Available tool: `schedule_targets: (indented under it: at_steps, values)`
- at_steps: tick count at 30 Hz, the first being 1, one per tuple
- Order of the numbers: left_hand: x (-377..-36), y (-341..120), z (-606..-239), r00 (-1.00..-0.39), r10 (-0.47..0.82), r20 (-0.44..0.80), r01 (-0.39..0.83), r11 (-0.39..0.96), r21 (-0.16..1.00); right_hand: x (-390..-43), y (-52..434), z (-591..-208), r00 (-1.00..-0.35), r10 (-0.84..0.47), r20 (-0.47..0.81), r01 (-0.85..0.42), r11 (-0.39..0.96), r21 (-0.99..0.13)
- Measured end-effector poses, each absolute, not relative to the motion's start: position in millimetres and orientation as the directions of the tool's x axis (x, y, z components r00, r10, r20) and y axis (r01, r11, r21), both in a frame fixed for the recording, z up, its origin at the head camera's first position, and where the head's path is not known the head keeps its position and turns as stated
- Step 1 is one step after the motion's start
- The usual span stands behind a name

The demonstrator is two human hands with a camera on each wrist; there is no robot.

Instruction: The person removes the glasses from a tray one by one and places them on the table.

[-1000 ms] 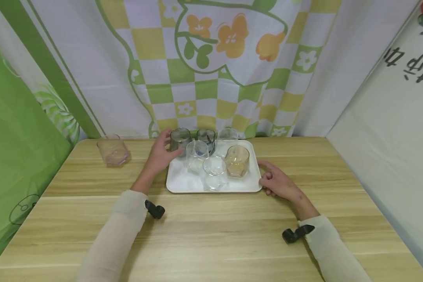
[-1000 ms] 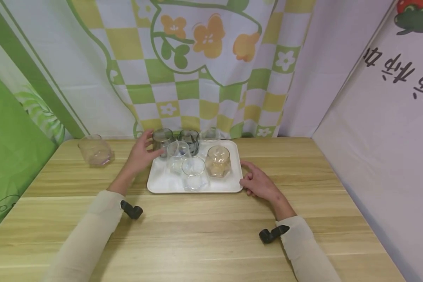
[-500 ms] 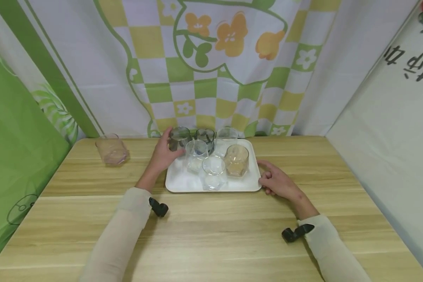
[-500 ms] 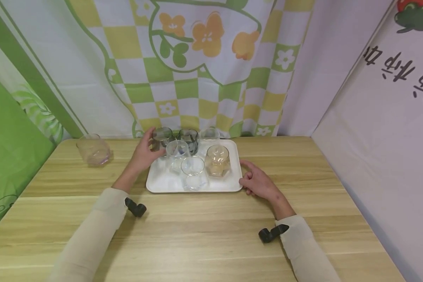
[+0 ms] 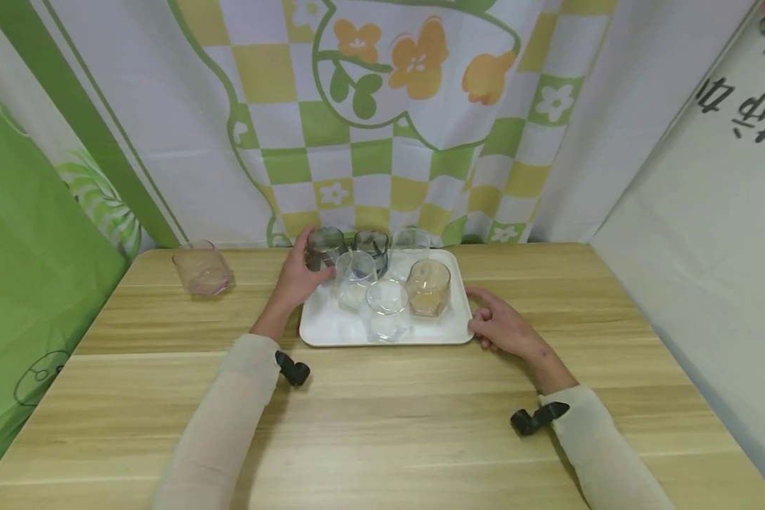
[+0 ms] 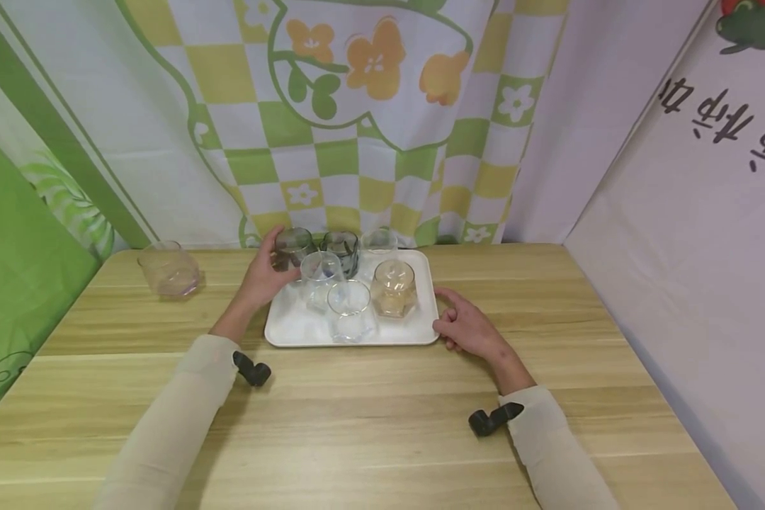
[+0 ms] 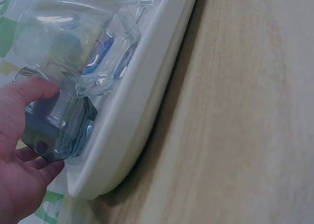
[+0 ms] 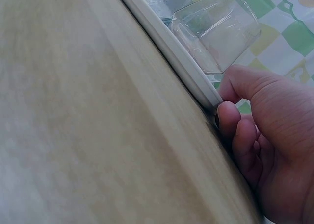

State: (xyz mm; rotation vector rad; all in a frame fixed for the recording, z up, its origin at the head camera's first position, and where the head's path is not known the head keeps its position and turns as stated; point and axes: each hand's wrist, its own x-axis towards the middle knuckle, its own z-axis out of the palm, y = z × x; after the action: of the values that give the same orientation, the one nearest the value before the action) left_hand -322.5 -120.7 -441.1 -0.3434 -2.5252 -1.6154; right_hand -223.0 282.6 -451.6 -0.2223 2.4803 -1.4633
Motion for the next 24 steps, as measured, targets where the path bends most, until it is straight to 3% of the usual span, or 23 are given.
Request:
schedule_targets:
  at_steps: [24]
  values:
    - [-308, -132, -428, -0.974, 0.044, 0.224, 0.226, 0.316, 0.921, -223, 283, -451, -0.956, -0.257, -0.144, 0.000, 0.490, -0.872]
